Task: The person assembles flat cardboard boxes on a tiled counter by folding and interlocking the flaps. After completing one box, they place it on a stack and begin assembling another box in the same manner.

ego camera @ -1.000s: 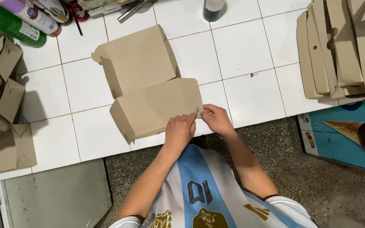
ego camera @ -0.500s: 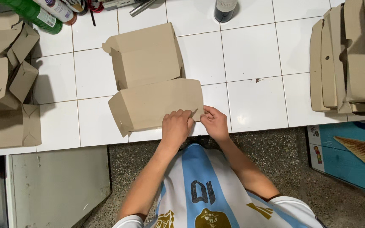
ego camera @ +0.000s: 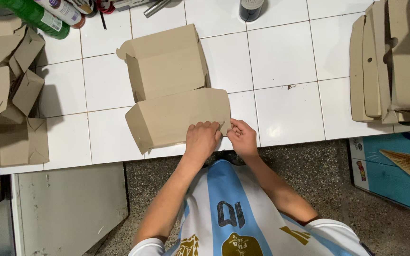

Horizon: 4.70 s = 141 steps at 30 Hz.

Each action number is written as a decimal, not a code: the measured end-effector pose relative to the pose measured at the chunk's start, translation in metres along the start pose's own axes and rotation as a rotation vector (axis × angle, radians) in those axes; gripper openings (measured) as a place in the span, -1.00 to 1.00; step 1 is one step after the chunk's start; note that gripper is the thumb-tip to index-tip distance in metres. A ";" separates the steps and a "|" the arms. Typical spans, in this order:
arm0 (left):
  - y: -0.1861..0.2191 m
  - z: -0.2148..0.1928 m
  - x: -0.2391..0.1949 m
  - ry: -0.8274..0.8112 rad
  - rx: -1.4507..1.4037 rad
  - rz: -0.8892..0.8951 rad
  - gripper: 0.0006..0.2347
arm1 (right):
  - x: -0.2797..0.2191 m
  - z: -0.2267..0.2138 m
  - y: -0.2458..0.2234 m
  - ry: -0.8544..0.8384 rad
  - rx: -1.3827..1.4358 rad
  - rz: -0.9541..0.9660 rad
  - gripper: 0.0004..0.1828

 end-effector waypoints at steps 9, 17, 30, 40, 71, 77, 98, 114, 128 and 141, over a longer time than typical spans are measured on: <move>-0.015 0.027 0.007 -0.044 -0.234 0.006 -0.75 | -0.013 0.009 -0.041 -0.044 -0.067 -0.146 -0.58; -0.013 -0.028 -0.002 -0.058 -0.548 0.026 -0.69 | -0.004 0.007 -0.021 -0.059 -0.108 -0.131 -0.58; -0.041 0.011 0.008 0.110 -0.458 -0.025 -0.77 | -0.019 0.029 -0.036 -0.107 -0.272 -0.346 -0.59; -0.036 -0.012 0.001 0.071 -0.643 -0.084 -0.78 | -0.019 0.030 -0.046 -0.129 -0.265 -0.337 -0.50; -0.029 -0.015 0.003 0.096 -0.173 -0.313 -0.68 | 0.007 0.025 -0.036 -0.118 -0.526 -0.163 -0.89; -0.049 0.005 0.008 0.030 -0.249 -0.390 -0.61 | 0.009 0.024 -0.030 -0.142 -0.501 -0.163 -0.91; -0.030 0.007 -0.009 -0.165 -0.527 -0.099 -0.45 | 0.037 0.039 -0.024 -0.203 -0.234 -0.036 -0.85; -0.044 -0.011 -0.023 -0.155 -0.432 -0.068 -0.48 | -0.008 0.072 -0.040 -0.386 -0.819 -0.314 -0.07; -0.034 -0.136 -0.080 0.555 -0.236 0.150 -0.63 | 0.022 0.041 -0.016 -0.076 -0.861 -0.467 -0.58; -0.245 -0.121 -0.103 -0.092 0.372 0.030 -0.49 | -0.058 0.061 -0.045 0.030 -0.501 -0.797 -0.79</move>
Point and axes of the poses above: each hand's wrist, its own x-axis towards the middle knuckle, its own z-axis out of the palm, y = z × x, the point moved 9 cm from there along x, towards the middle knuckle, and after that the axes turned 15 degrees about z, right-handed, at the moved point
